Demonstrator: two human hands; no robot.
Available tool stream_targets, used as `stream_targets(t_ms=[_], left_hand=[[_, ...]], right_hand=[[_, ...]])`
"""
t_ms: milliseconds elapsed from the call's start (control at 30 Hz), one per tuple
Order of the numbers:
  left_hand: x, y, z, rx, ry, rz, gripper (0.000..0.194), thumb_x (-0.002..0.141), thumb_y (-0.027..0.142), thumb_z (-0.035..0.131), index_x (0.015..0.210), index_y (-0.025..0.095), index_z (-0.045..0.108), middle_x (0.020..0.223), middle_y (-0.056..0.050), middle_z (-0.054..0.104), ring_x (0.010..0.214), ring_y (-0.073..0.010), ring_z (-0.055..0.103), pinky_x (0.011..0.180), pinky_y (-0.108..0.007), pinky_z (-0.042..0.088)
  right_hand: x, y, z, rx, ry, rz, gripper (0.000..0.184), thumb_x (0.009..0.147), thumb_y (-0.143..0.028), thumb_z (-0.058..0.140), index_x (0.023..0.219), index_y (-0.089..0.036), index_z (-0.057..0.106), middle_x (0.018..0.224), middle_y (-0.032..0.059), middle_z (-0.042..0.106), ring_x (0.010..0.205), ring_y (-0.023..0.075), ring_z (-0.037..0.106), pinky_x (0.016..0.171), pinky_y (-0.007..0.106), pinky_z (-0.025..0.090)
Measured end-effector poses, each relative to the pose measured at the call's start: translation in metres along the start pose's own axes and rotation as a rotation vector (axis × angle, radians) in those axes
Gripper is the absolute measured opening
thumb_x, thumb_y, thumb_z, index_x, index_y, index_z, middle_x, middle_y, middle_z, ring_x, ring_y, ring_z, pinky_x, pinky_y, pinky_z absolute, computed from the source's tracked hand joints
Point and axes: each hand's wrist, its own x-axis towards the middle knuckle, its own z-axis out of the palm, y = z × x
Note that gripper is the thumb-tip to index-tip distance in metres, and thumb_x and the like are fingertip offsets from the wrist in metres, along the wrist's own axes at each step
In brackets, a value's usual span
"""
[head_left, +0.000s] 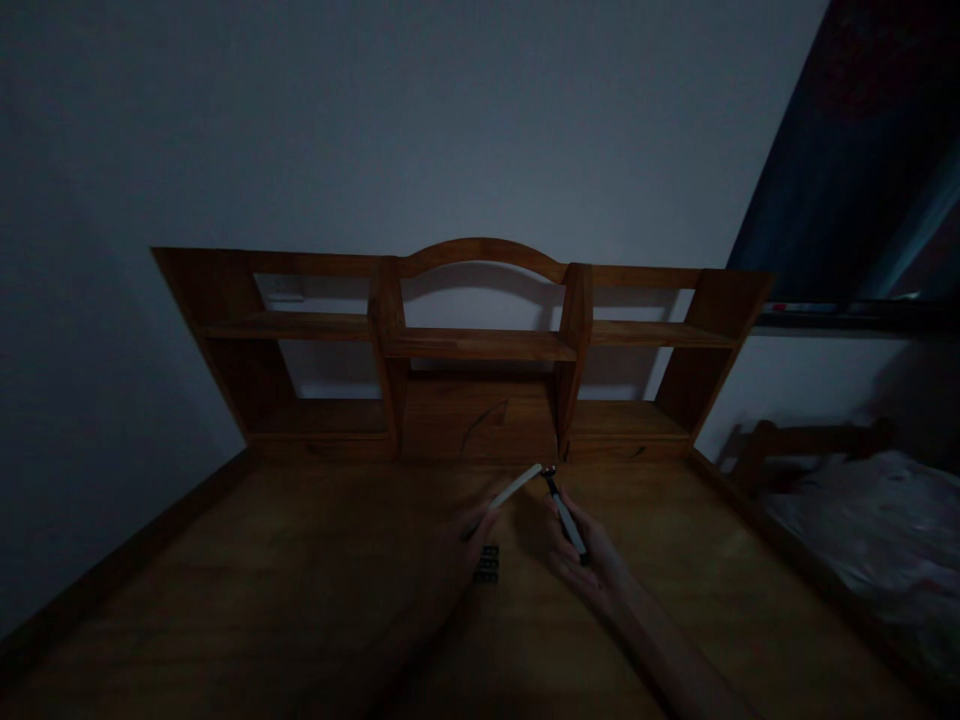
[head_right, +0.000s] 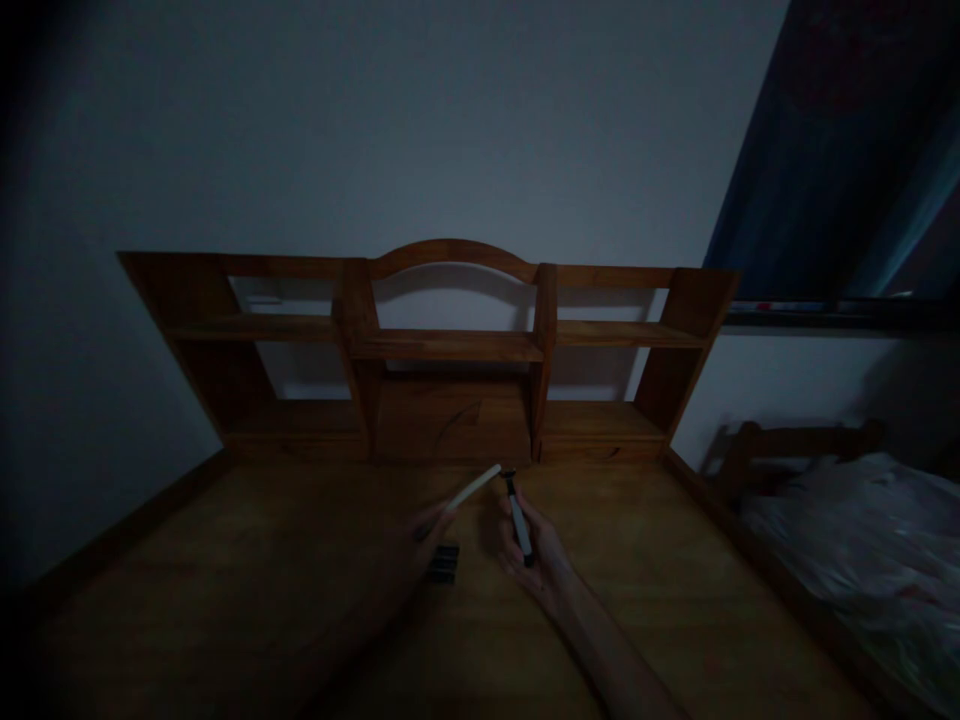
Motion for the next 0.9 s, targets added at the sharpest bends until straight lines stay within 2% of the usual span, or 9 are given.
stream_targets(t_ms=[67, 200, 300, 400, 500, 600, 700, 800, 900], left_hand=[[0.001, -0.001, 0.000, 0.012, 0.013, -0.066, 0.037, 0.085, 0.049, 0.047, 0.104, 0.024, 0.068, 0.104, -0.002, 0.070, 0.098, -0.0235, 0.064, 0.089, -0.042, 0.050], [0.006, 0.001, -0.001, -0.039, 0.038, -0.187, 0.043, 0.084, 0.052, 0.046, 0.104, 0.021, 0.068, 0.104, -0.005, 0.070, 0.098, -0.0245, 0.064, 0.090, -0.042, 0.050], [0.006, 0.010, -0.001, -0.068, -0.030, -0.183, 0.040, 0.084, 0.051, 0.048, 0.104, 0.023, 0.068, 0.106, -0.005, 0.069, 0.101, -0.0236, 0.063, 0.092, -0.039, 0.049], [0.006, 0.015, -0.001, -0.027, -0.103, -0.159, 0.036, 0.083, 0.049, 0.048, 0.101, 0.025, 0.069, 0.108, -0.005, 0.068, 0.103, -0.0238, 0.062, 0.096, -0.040, 0.047], [0.008, 0.013, -0.004, 0.020, -0.058, -0.207, 0.039, 0.083, 0.052, 0.046, 0.098, 0.026, 0.070, 0.106, -0.006, 0.069, 0.103, -0.0264, 0.062, 0.096, -0.044, 0.046], [0.009, 0.010, -0.008, -0.007, -0.024, -0.248, 0.041, 0.083, 0.054, 0.043, 0.101, 0.028, 0.069, 0.103, -0.005, 0.070, 0.099, -0.0266, 0.064, 0.090, -0.042, 0.051], [0.007, 0.012, -0.008, -0.009, -0.033, -0.219, 0.039, 0.083, 0.053, 0.045, 0.103, 0.028, 0.068, 0.103, -0.004, 0.070, 0.098, -0.0254, 0.064, 0.092, -0.041, 0.050], [0.005, 0.015, -0.006, 0.026, -0.075, -0.170, 0.036, 0.083, 0.051, 0.048, 0.097, 0.027, 0.070, 0.102, -0.004, 0.070, 0.100, -0.0253, 0.063, 0.095, -0.042, 0.047], [0.008, 0.012, -0.004, 0.045, -0.062, -0.203, 0.034, 0.083, 0.050, 0.048, 0.099, 0.028, 0.070, 0.102, -0.004, 0.070, 0.098, -0.0252, 0.064, 0.092, -0.043, 0.048]], right_hand=[[0.003, 0.004, -0.006, 0.036, 0.023, -0.002, 0.028, 0.090, -0.045, 0.044, 0.079, -0.020, 0.046, 0.035, -0.0077, 0.043, 0.025, 0.0075, 0.032, 0.029, 0.016, 0.024], [0.007, 0.012, -0.019, 0.078, 0.030, 0.035, 0.030, 0.087, -0.048, 0.048, 0.077, -0.020, 0.047, 0.035, -0.0084, 0.041, 0.025, 0.0071, 0.030, 0.028, 0.016, 0.023], [0.007, 0.014, -0.023, 0.082, 0.082, 0.038, 0.031, 0.086, -0.050, 0.048, 0.077, -0.021, 0.049, 0.035, -0.0080, 0.039, 0.026, 0.0072, 0.030, 0.029, 0.016, 0.025], [0.004, 0.010, -0.017, 0.047, 0.148, 0.027, 0.032, 0.084, -0.052, 0.049, 0.077, -0.020, 0.052, 0.036, -0.0081, 0.037, 0.026, 0.0063, 0.029, 0.030, 0.016, 0.026], [0.000, 0.002, -0.006, 0.014, 0.158, 0.055, 0.034, 0.080, -0.055, 0.054, 0.076, -0.021, 0.054, 0.038, -0.0078, 0.037, 0.027, 0.0065, 0.029, 0.028, 0.017, 0.025], [-0.003, -0.002, 0.001, 0.010, 0.171, 0.073, 0.035, 0.075, -0.056, 0.059, 0.077, -0.021, 0.055, 0.038, -0.0077, 0.036, 0.027, 0.0070, 0.029, 0.028, 0.018, 0.024], [-0.002, 0.002, -0.006, 0.035, 0.198, 0.068, 0.033, 0.081, -0.054, 0.053, 0.078, -0.021, 0.055, 0.036, -0.0076, 0.037, 0.027, 0.0072, 0.032, 0.028, 0.017, 0.026], [0.003, 0.010, -0.020, 0.046, 0.143, 0.043, 0.033, 0.086, -0.051, 0.047, 0.078, -0.020, 0.055, 0.034, -0.0080, 0.038, 0.024, 0.0070, 0.029, 0.027, 0.017, 0.026], [0.008, 0.015, -0.026, 0.065, 0.072, 0.060, 0.032, 0.086, -0.049, 0.049, 0.074, -0.019, 0.051, 0.032, -0.0073, 0.040, 0.023, 0.0080, 0.030, 0.026, 0.017, 0.026]])
